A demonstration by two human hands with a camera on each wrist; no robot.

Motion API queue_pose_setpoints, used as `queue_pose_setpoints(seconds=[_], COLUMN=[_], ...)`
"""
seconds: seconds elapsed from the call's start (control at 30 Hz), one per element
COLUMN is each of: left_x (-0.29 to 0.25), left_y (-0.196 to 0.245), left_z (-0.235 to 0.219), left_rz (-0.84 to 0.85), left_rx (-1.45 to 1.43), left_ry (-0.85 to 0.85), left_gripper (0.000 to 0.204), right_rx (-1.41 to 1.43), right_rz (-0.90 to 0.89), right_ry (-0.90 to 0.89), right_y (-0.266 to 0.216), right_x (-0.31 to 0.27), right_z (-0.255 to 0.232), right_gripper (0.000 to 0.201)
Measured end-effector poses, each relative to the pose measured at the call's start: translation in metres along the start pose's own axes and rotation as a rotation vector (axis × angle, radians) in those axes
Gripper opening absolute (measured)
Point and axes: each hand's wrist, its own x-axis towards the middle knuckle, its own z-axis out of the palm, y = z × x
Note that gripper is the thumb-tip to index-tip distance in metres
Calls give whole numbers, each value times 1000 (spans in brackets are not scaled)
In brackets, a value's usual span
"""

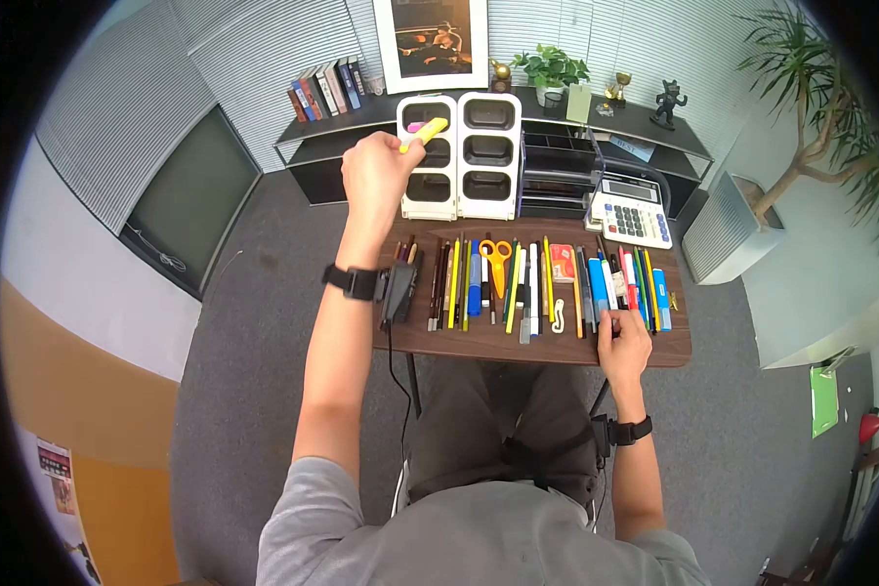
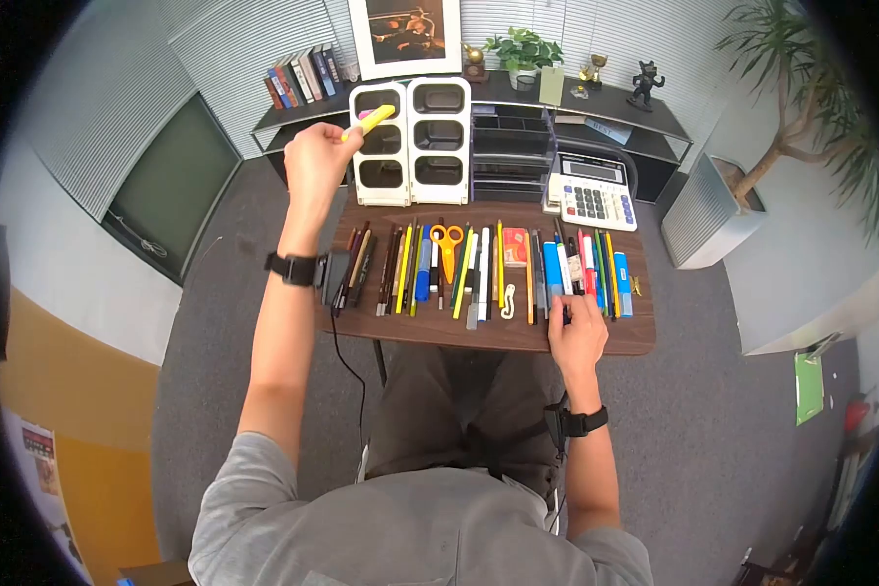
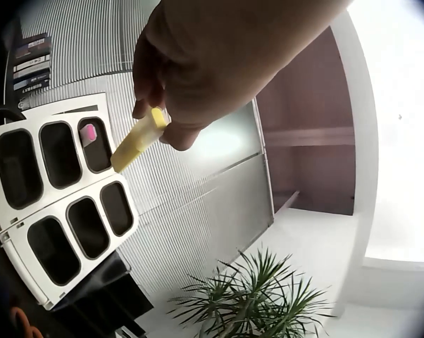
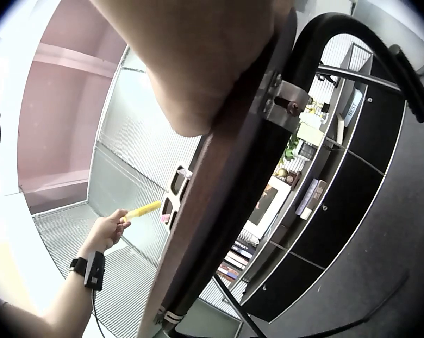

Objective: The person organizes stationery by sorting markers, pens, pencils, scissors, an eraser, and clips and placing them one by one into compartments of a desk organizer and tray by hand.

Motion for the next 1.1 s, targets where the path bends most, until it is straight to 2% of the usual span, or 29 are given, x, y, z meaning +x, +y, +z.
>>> queue_pose_setpoints(seconds=[0.2, 0.4, 0.5, 0.63, 0.67, 0.73, 0.8, 0.87, 1.0, 1.03, 1.07, 1.1], left_x=[33, 42, 45, 39, 41, 37, 23, -4, -82, -100, -118, -134], left_y=[-9, -12, -11, 0, -6, -5, -2, 12, 21, 29, 26, 23], left_z=[36, 59, 64, 58, 61, 56, 50, 35, 20, 14, 13, 17], left_rz=[76, 109, 67, 89, 100, 156, 229, 217, 357, 251, 316, 380], left_rx=[84, 138, 185, 215, 228, 245, 211, 167, 47, 35, -20, -75], left_ry=[21, -8, -87, -55, -36, -20, 16, -120, -183, -332, -332, -323], left_gripper=[38, 38, 43, 46, 58, 58, 45, 39, 33, 32, 30, 27], right_rx=[4, 15, 1, -3, 6, 17, 41, 43, -56, -133, -210, -213], right_rz=[-9, -20, -4, 19, 32, 58, 69, 95, 69, 87, 105, 107], right_ry=[22, 26, 15, 13, 11, 6, -7, -34, -45, -126, -206, -208], right_y=[0, 1, 1, 0, 0, 2, 2, 0, -2, -7, -9, -10], right_x=[0, 0, -1, -1, 0, 0, 1, 6, 19, 23, 27, 29], right_z=[1, 1, 0, 0, -1, 0, -1, -6, -5, -7, -8, -5], right_gripper=[12, 12, 12, 11, 11, 11, 11, 15, 26, 29, 32, 32])
